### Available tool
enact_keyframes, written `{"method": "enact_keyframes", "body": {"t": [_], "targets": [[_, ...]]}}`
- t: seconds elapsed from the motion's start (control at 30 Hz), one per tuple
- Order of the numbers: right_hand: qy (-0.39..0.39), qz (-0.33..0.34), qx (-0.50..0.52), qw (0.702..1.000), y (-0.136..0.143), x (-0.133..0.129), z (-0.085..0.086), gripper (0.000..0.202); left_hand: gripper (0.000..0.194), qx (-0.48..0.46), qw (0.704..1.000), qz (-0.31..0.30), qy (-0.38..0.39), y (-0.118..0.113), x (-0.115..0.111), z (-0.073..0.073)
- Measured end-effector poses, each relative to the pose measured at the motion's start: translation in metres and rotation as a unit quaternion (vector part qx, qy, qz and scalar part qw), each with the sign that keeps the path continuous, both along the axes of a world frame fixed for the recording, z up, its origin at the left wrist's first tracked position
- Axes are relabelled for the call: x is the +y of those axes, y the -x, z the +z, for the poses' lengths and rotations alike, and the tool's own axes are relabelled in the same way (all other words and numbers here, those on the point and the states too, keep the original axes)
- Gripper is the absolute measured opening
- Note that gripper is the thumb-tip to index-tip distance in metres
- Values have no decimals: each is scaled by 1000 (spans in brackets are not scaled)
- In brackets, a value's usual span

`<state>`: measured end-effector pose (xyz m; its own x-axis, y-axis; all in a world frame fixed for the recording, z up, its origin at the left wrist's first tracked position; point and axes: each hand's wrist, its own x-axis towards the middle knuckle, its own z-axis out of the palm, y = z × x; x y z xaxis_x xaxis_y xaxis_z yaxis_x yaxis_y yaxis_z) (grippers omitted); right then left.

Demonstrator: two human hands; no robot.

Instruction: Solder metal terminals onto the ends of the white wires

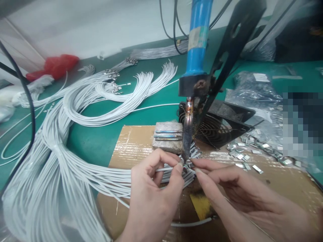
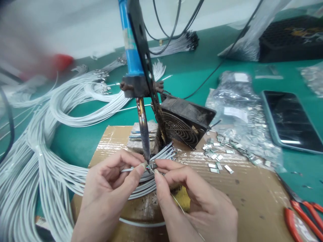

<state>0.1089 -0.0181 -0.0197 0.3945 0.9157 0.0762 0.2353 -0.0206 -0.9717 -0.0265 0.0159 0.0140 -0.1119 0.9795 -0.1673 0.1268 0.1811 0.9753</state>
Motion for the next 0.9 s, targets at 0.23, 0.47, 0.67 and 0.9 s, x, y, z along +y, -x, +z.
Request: {"method": "enact_keyframes", "body": {"t": [0.23, 0.47, 0.67, 0.9], "targets": [[26, -2, 25, 999, 4, 0, 7, 22, 14, -4, 1000, -8, 9, 1, 0, -2], [46, -13, 43, 998, 4, -1, 9, 22, 15, 10, 1000, 0, 3, 0, 2, 0], [13, 0, -2, 1000, 1, -2, 0, 21, 13, 8, 1000, 13, 2, -1, -1, 1], [16, 0, 23, 1000, 3, 0, 4, 23, 14, 1, 1000, 7, 13, 0, 2, 0]]}}
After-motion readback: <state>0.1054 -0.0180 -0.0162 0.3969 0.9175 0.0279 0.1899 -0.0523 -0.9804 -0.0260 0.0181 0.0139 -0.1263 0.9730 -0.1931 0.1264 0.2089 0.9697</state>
